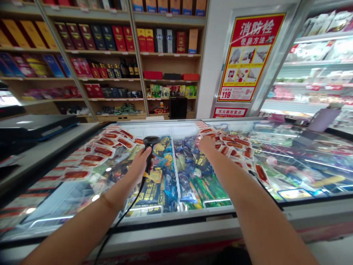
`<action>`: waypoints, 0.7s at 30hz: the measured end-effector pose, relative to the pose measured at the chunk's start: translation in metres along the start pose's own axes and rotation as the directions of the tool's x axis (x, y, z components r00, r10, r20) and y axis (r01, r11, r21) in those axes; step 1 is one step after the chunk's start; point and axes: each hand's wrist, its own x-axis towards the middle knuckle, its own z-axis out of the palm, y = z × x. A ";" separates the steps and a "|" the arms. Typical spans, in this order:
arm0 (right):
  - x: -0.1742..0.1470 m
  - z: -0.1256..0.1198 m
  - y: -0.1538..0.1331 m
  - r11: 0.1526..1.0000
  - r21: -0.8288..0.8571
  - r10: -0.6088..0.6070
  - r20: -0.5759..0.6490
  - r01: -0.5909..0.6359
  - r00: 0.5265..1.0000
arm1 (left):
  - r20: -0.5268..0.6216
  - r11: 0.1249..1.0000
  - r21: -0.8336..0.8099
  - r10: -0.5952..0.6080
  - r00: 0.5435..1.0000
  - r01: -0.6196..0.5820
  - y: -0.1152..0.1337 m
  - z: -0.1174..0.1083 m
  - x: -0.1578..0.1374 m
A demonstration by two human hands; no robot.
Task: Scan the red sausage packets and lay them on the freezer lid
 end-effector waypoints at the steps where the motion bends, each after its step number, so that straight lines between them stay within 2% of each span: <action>1: -0.002 0.001 -0.009 1.000 -0.023 -0.010 0.032 0.010 0.999 | -0.016 1.000 -0.006 -0.016 1.000 0.016 -0.001 0.000 0.000; 3: -0.009 0.005 -0.035 0.996 -0.081 -0.023 0.107 0.032 0.994 | -0.041 0.999 -0.021 -0.036 0.999 0.035 -0.004 -0.003 0.002; 6: -0.023 0.010 -0.081 0.986 -0.095 -0.117 0.188 0.137 0.975 | -0.027 1.000 -0.023 -0.013 1.000 0.013 -0.012 -0.010 0.006; 8: -0.034 0.012 -0.107 0.973 0.013 -0.225 0.229 0.228 0.947 | 0.002 1.000 -0.026 0.017 1.000 -0.017 -0.017 -0.016 0.007; 10: -0.044 0.012 -0.122 0.953 0.154 -0.284 0.169 0.259 0.944 | 0.010 0.999 -0.035 0.035 0.999 -0.035 -0.019 -0.021 0.008; 12: -0.052 0.013 -0.124 0.950 0.194 -0.262 0.071 0.245 0.962 | 0.005 0.998 -0.043 0.034 0.999 -0.034 -0.018 -0.023 0.007; 14: -0.059 0.015 -0.118 0.971 0.136 -0.204 0.050 0.196 0.978 | 0.010 0.999 -0.038 0.030 1.000 -0.029 -0.017 -0.023 0.006; 18: -0.066 0.021 -0.105 0.983 0.033 -0.182 0.244 0.179 0.953 | 0.058 0.999 0.002 0.039 0.998 -0.039 -0.016 -0.020 0.004; 21: -0.066 0.023 -0.105 0.976 0.048 -0.216 0.266 0.210 0.939 | 0.102 0.999 0.025 0.036 0.994 -0.039 -0.016 -0.020 0.004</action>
